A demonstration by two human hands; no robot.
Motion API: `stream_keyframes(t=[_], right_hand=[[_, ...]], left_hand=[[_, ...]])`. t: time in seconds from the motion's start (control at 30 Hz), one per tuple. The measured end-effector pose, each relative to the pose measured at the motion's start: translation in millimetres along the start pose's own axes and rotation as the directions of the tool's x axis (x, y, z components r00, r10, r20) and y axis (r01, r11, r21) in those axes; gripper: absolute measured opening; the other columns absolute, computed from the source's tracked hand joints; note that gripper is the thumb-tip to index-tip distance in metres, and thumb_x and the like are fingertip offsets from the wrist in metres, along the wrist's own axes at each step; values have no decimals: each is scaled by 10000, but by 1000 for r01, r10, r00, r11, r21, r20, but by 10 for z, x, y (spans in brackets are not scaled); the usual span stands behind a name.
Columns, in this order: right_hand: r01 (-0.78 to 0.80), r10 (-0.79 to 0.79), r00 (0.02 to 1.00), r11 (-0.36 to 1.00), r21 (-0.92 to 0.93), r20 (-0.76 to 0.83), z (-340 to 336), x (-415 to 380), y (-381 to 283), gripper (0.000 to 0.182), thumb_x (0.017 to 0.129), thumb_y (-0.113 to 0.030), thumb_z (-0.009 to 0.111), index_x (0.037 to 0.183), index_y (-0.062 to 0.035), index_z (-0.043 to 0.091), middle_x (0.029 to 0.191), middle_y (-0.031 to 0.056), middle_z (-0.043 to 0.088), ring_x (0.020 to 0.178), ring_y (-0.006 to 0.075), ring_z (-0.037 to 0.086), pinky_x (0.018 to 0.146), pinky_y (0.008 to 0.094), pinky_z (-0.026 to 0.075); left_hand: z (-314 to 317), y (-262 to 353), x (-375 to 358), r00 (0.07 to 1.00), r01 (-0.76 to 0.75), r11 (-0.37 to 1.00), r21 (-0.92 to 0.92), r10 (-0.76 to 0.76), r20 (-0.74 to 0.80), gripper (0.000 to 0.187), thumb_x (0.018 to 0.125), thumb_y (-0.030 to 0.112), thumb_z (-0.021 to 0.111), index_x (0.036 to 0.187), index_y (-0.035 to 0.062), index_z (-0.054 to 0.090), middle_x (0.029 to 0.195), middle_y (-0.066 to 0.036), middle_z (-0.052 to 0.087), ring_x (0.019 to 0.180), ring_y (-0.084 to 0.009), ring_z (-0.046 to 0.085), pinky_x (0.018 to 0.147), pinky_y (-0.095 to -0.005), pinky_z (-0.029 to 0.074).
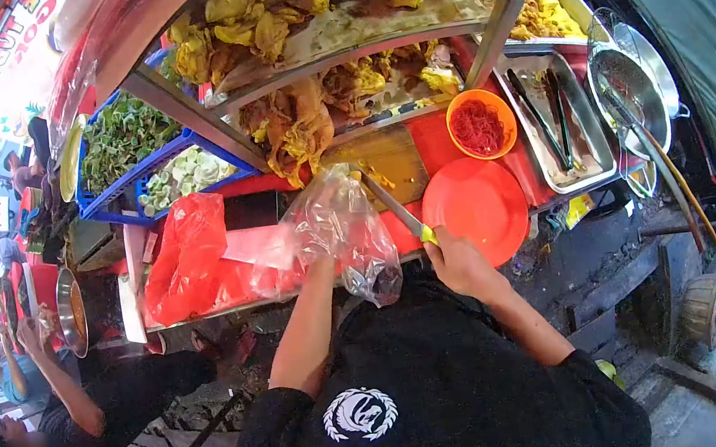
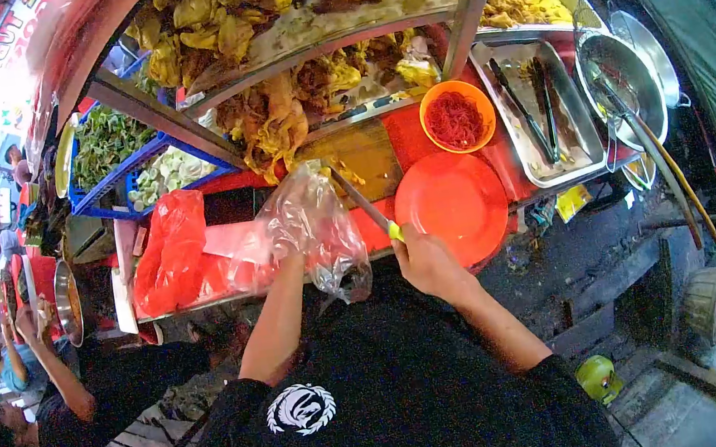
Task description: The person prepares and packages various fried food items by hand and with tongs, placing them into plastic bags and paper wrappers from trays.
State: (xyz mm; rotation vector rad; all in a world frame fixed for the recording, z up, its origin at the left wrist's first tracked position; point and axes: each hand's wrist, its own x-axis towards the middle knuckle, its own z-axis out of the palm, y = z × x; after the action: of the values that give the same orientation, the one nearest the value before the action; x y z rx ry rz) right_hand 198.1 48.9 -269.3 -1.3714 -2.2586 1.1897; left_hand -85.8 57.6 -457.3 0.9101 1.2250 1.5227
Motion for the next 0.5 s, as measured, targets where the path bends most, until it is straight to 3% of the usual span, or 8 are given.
stream_keyframes(t=[0.07,0.17,0.27,0.3,0.33,0.4,0.47,0.5], right_hand=[[-65,65,998,997,-34,-8,-47,-62,-100,221,952,-170,533,995,36,465,748,329,599,744,513,603,618,585,446],[-29,27,999,998,-56,-46,20,-58,-183,240,960,-177,510,985,56,464,729,349,585,735,516,601,617,587,451],[-92,89,995,992,-87,-40,317,275,-60,279,974,-212,479,986,66,461,723,356,581,733,522,598,616,589,455],[-133,125,990,983,-130,-69,398,416,-85,313,984,-248,456,989,66,463,716,351,583,717,527,595,600,595,449],[-140,132,989,982,-128,-70,428,455,-80,313,984,-248,456,989,66,463,716,351,583,717,527,595,600,595,449],[-12,0,993,995,-102,-117,461,478,-79,317,986,-249,452,983,68,458,690,346,579,689,528,593,583,604,443],[16,-43,989,983,-182,-145,451,210,7,318,986,-242,457,978,76,455,675,344,573,667,517,599,562,596,446],[-5,-6,996,994,-113,-92,375,78,-4,335,994,-250,447,988,85,455,680,346,574,690,514,607,571,596,448]], left_hand=[[130,199,56,1000,0,995,-102,-1,-8,414,977,200,524,1340,8,471,1302,-120,543,1077,-216,591,902,-363,539],[182,223,229,995,-51,896,441,82,-51,405,922,186,602,1273,-6,541,1259,-136,582,1110,-262,581,941,-372,497],[347,648,323,986,-155,623,766,46,162,282,867,165,617,1100,9,642,1102,-180,658,1018,-304,628,868,-382,506],[429,686,251,952,-279,623,731,281,124,249,894,160,602,1078,5,668,1078,-154,672,985,-253,647,849,-360,504],[340,471,294,953,-279,624,730,275,128,249,894,160,602,1078,5,668,1078,-154,672,985,-253,647,849,-360,504],[178,86,359,998,-23,938,345,45,-54,260,903,161,621,1100,-7,647,1023,-113,667,923,-215,641,806,-337,520],[239,207,326,959,232,967,-103,-245,-141,283,911,144,611,1144,-15,637,1077,-105,660,982,-204,641,855,-334,514],[289,293,172,990,-4,979,204,32,-134,299,917,141,609,1171,-18,618,1091,-97,651,987,-207,638,870,-334,512]])
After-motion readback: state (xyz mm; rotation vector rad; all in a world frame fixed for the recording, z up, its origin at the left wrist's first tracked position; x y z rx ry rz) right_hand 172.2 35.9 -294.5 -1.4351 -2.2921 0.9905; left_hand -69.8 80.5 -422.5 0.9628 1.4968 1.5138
